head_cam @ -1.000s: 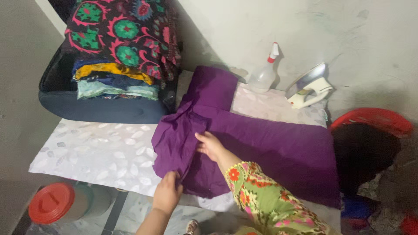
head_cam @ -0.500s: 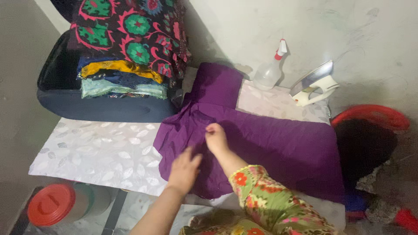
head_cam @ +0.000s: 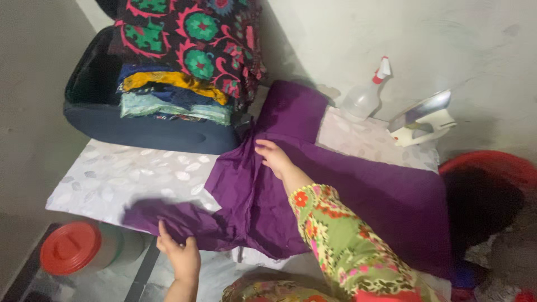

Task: The person folds a purple garment on a white patterned surface, smoothing and aligning the fabric before folding it into a compact shape. They then move to a pile of mixed laundry on a yellow chair and sort through the items.

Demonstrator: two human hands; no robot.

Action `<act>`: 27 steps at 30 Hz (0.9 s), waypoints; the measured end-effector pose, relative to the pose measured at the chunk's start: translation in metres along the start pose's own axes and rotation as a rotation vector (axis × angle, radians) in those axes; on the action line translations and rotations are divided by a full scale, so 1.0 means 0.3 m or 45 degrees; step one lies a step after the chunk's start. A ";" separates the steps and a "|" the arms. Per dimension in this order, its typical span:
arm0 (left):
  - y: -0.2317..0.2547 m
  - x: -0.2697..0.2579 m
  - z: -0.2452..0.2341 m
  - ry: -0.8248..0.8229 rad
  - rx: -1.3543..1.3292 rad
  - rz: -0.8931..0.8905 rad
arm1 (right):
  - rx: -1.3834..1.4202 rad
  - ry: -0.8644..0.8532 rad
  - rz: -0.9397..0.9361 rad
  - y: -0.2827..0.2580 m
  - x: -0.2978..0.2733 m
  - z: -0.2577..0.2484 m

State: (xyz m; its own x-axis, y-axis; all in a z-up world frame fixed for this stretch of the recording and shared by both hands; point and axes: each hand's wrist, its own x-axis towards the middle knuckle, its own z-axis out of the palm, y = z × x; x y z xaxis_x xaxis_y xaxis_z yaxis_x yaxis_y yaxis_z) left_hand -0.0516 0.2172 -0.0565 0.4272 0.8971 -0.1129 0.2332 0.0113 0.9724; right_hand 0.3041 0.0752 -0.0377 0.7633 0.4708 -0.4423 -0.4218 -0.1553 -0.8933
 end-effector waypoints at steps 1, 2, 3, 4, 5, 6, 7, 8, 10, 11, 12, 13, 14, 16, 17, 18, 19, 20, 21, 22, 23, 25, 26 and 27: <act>0.017 -0.008 -0.005 -0.005 0.024 -0.024 | -0.030 0.008 0.013 -0.008 0.026 0.028; 0.029 -0.013 -0.009 -0.016 0.050 -0.048 | -0.056 0.021 0.027 -0.013 0.047 0.051; 0.034 -0.017 -0.016 -0.027 0.075 -0.072 | -0.083 0.034 0.041 -0.015 0.062 0.072; 0.036 -0.015 -0.018 -0.042 0.129 0.029 | -0.063 0.044 -0.077 -0.016 0.063 0.090; 0.035 -0.004 -0.016 -0.059 0.182 0.130 | -0.042 0.054 -0.196 -0.023 0.055 0.109; 0.034 0.002 -0.011 -0.083 0.230 0.235 | -0.023 0.071 -0.320 -0.044 0.026 0.119; 0.034 -0.001 -0.014 -0.083 0.241 0.257 | -0.203 0.166 -0.544 -0.069 -0.036 0.116; 0.041 0.000 -0.012 -0.089 0.250 0.280 | -0.387 0.269 -0.766 -0.098 -0.129 0.091; 0.069 -0.005 -0.003 -0.108 0.284 0.330 | -0.626 0.445 -1.095 -0.139 -0.367 0.014; 0.088 -0.011 0.003 -0.122 0.309 0.355 | -0.679 0.517 -1.204 -0.141 -0.505 -0.050; 0.112 -0.017 0.014 -0.135 0.332 0.382 | -0.841 0.598 -1.376 -0.148 -0.622 -0.133; 0.139 -0.022 0.026 -0.163 0.298 0.361 | -0.857 0.693 -1.407 -0.133 -0.722 -0.210; 0.167 -0.026 0.041 -0.193 0.264 0.338 | -0.961 0.878 -1.299 -0.103 -0.803 -0.296; 0.222 -0.042 0.078 -0.246 0.220 0.388 | -0.817 1.073 -0.967 -0.018 -0.896 -0.489; 0.247 -0.054 0.097 -0.270 0.209 0.461 | -0.854 1.092 -0.859 0.035 -0.918 -0.588; 0.271 -0.064 0.119 -0.293 0.196 0.540 | -0.884 1.113 -0.754 0.092 -0.929 -0.684; 0.293 -0.077 0.142 -0.301 0.224 0.595 | -0.911 1.132 -0.648 0.155 -0.936 -0.767; 0.316 -0.088 0.169 -0.304 0.251 0.653 | -0.927 1.099 -0.531 0.215 -0.936 -0.837; 0.337 -0.103 0.199 -0.307 0.277 0.711 | -0.941 1.064 -0.415 0.267 -0.940 -0.899; 0.357 -0.118 0.226 -0.311 0.277 0.772 | -0.947 1.024 -0.299 0.311 -0.943 -0.950; 0.377 -0.134 0.256 -0.314 0.277 0.832 | -0.982 1.063 -0.296 0.346 -0.947 -0.989; 0.412 -0.168 0.313 -0.322 0.314 0.907 | -1.052 1.133 -0.279 0.391 -0.953 -1.034; 0.424 -0.190 0.337 -0.325 0.350 0.921 | -1.045 1.180 -0.278 0.402 -0.960 -1.044; 0.437 -0.211 0.361 -0.328 0.387 0.934 | -1.039 1.226 -0.276 0.407 -0.966 -1.046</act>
State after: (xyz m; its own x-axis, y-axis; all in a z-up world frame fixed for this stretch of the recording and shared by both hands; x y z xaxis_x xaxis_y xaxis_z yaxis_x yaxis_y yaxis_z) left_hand 0.0465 0.1142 0.0559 0.7402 0.5009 0.4486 0.0277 -0.6893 0.7240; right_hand 0.1848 -0.3529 -0.0437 0.9671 -0.2095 0.1440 -0.0853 -0.8009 -0.5927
